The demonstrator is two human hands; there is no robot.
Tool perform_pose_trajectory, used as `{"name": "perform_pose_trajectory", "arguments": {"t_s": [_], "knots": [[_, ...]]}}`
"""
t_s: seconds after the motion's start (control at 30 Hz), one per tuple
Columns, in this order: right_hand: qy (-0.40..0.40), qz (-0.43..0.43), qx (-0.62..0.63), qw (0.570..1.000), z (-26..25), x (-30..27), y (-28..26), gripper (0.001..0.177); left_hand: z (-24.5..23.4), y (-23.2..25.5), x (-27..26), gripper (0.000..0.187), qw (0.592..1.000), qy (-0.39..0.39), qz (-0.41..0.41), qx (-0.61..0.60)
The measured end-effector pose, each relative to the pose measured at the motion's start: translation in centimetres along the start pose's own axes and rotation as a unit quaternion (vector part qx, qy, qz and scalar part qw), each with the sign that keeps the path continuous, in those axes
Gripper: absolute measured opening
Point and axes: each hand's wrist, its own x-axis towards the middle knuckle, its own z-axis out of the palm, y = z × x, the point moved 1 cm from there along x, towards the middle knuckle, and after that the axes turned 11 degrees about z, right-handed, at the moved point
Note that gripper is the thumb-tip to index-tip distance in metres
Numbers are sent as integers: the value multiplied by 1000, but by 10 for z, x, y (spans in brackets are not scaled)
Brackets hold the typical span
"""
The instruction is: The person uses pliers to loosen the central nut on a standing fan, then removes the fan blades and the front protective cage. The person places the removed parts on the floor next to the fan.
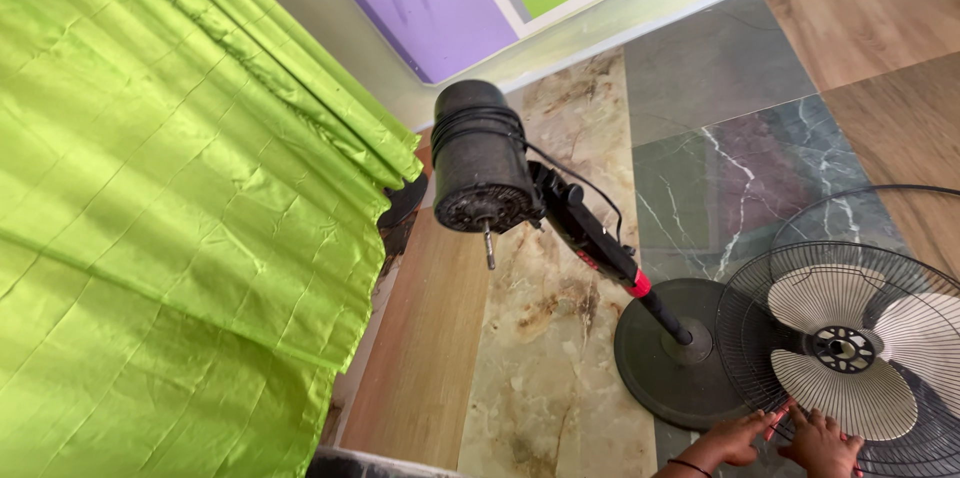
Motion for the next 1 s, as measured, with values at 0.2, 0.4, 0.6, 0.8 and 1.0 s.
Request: {"name": "perform_pose_trajectory", "arguments": {"t_s": [0.2,0.4,0.6,0.8,1.0], "knots": [[17,-4,-40,999,13,16,6,53,0,11,4,101,1000,18,14,5],[8,-46,-38,998,57,52,0,39,-1,20,10,94,997,13,-48,-56],[167,-49,6,985,73,65,-12,31,7,21,12,94,942,143,-169,-254],[187,-44,51,980,1,26,-8,28,25,-3,42,86,863,246,-101,-429],[163,-81,90,979,-40,0,0,27,32,-21,63,87,792,250,-102,-547]]}}
